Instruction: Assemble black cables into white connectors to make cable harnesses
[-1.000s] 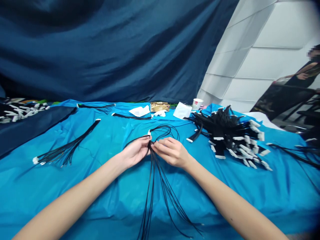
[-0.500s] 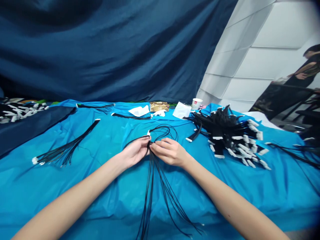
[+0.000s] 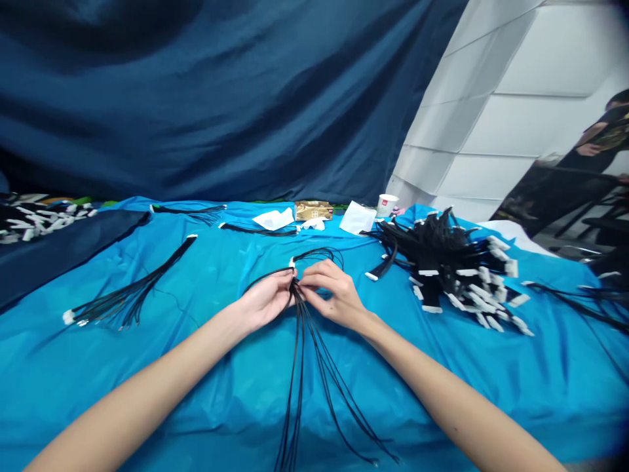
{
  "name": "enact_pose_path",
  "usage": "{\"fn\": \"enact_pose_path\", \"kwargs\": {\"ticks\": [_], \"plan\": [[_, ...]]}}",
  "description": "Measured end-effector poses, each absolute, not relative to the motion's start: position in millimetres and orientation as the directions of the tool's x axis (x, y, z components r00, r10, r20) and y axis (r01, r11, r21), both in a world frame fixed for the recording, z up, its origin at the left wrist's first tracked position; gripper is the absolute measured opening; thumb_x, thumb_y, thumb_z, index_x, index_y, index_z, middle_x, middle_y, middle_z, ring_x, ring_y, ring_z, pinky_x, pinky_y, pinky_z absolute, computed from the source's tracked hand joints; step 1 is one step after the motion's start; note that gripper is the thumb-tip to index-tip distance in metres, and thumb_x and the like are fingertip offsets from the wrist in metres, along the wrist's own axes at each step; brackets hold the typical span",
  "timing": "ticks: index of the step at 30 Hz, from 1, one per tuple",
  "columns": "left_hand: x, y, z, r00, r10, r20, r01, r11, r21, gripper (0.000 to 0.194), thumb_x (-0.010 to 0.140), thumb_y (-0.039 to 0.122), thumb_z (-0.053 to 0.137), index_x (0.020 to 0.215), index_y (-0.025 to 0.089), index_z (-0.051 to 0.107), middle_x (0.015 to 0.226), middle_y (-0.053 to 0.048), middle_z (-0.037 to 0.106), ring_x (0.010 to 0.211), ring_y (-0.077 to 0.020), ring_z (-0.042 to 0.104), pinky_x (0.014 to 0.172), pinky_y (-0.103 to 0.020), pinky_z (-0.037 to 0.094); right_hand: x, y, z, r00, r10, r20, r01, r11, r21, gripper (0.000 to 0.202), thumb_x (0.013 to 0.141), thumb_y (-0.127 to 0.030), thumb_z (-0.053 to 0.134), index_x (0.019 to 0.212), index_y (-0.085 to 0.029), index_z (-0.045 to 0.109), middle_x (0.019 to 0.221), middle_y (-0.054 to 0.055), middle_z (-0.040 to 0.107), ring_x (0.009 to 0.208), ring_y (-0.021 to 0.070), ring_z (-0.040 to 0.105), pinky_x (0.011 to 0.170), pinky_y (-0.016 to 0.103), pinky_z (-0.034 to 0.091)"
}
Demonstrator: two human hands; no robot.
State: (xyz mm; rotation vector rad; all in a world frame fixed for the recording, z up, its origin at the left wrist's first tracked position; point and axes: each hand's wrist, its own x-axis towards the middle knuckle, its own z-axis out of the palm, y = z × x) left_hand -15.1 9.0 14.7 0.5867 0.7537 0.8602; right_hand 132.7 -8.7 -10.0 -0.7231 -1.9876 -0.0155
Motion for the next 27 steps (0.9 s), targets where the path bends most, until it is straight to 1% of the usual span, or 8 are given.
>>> {"fn": "enact_pose_path", "kwargs": {"ticks": [3, 6, 11, 14, 16, 20, 23, 27], "plan": [[-16.8, 10.7, 12.9, 0.444, 0.829, -0.339, -0.442, 0.532, 0.722, 0.017, 0.082, 0.002, 0.038, 0.077, 0.010, 0.052, 0.069, -0.006, 0.058, 0.059, -0.0120, 0.059, 0.061, -0.028, 0.051, 130.1, -10.8, -5.4, -0.180, 0.646, 0.742, 0.338, 0.749, -0.570, 0.007, 0.078, -0.020, 0.055, 0.078, -0.019, 0.062, 0.084, 0.005, 0.065, 0.083, 0.0156, 0.059, 0.078, 0.034, 0.048], [-17.9, 11.3, 12.5, 0.478, 0.809, -0.343, -0.399, 0.548, 0.735, 0.013, 0.083, 0.007, 0.038, 0.081, 0.010, 0.050, 0.075, -0.010, 0.061, 0.070, -0.0175, 0.064, 0.067, -0.033, 0.052, 132.2, -10.5, 1.5, -0.040, 0.813, 0.580, 0.033, 0.582, -0.813, 0.010, 0.076, -0.027, 0.059, 0.079, -0.018, 0.062, 0.086, 0.006, 0.066, 0.086, 0.0177, 0.061, 0.081, 0.036, 0.049], [-17.0, 10.5, 12.2, 0.444, 0.833, -0.329, -0.357, 0.501, 0.788, 0.011, 0.084, 0.007, 0.035, 0.081, 0.013, 0.044, 0.076, -0.010, 0.061, 0.075, -0.0196, 0.066, 0.069, -0.032, 0.053, 148.7, -5.7, 15.8, 0.173, 0.895, 0.412, -0.328, 0.446, -0.833, 0.014, 0.078, -0.030, 0.057, 0.087, -0.021, 0.061, 0.070, -0.001, 0.060, 0.071, 0.0129, 0.061, 0.071, 0.032, 0.052], [-16.2, 8.8, 10.7, 0.407, 0.868, -0.285, -0.370, 0.442, 0.817, 0.009, 0.084, 0.007, 0.036, 0.083, 0.014, 0.042, 0.076, -0.007, 0.060, 0.076, -0.0197, 0.066, 0.071, -0.033, 0.052, 158.7, -6.0, 21.8, 0.306, 0.834, 0.459, -0.199, 0.527, -0.826, 0.022, 0.080, -0.031, 0.054, 0.099, -0.024, 0.062, 0.071, -0.002, 0.056, 0.054, 0.0071, 0.051, 0.047, 0.021, 0.043], [-16.0, 7.3, 9.6, 0.389, 0.887, -0.247, -0.370, 0.396, 0.840, 0.009, 0.084, 0.008, 0.037, 0.082, 0.015, 0.041, 0.076, -0.006, 0.060, 0.076, -0.0190, 0.066, 0.072, -0.033, 0.052, 160.2, -9.2, 22.7, 0.341, 0.724, 0.600, 0.073, 0.616, -0.785, 0.023, 0.080, -0.030, 0.055, 0.101, -0.025, 0.063, 0.072, -0.001, 0.056, 0.051, 0.0067, 0.047, 0.043, 0.021, 0.037], [-16.9, 5.4, 6.8, 0.383, 0.910, -0.159, -0.347, 0.301, 0.888, 0.005, 0.084, 0.011, 0.041, 0.081, 0.015, 0.043, 0.080, -0.005, 0.060, 0.077, -0.0172, 0.066, 0.071, -0.028, 0.051, 151.1, -17.3, 16.9, 0.062, 0.485, 0.872, 0.575, 0.697, -0.429, 0.012, 0.076, -0.022, 0.060, 0.086, -0.023, 0.069, 0.068, 0.001, 0.059, 0.059, 0.0107, 0.050, 0.052, 0.025, 0.041], [-17.8, 5.8, 4.4, 0.395, 0.912, -0.113, -0.345, 0.261, 0.901, 0.003, 0.082, 0.013, 0.045, 0.082, 0.016, 0.045, 0.083, -0.005, 0.060, 0.079, -0.0173, 0.066, 0.071, -0.027, 0.050, 143.1, -19.7, 11.1, -0.101, 0.431, 0.896, 0.652, 0.710, -0.268, 0.007, 0.077, -0.019, 0.060, 0.079, -0.019, 0.067, 0.064, 0.002, 0.061, 0.058, 0.0117, 0.050, 0.055, 0.027, 0.041], [-17.8, 7.2, 2.2, 0.405, 0.908, -0.105, -0.355, 0.262, 0.897, 0.003, 0.082, 0.013, 0.045, 0.084, 0.015, 0.045, 0.084, -0.005, 0.060, 0.080, -0.0178, 0.066, 0.070, -0.027, 0.050, 140.3, -19.4, 9.1, -0.109, 0.408, 0.907, 0.666, 0.707, -0.238, 0.005, 0.077, -0.018, 0.060, 0.076, -0.018, 0.065, 0.063, 0.001, 0.062, 0.055, 0.0111, 0.049, 0.055, 0.028, 0.040]]}}
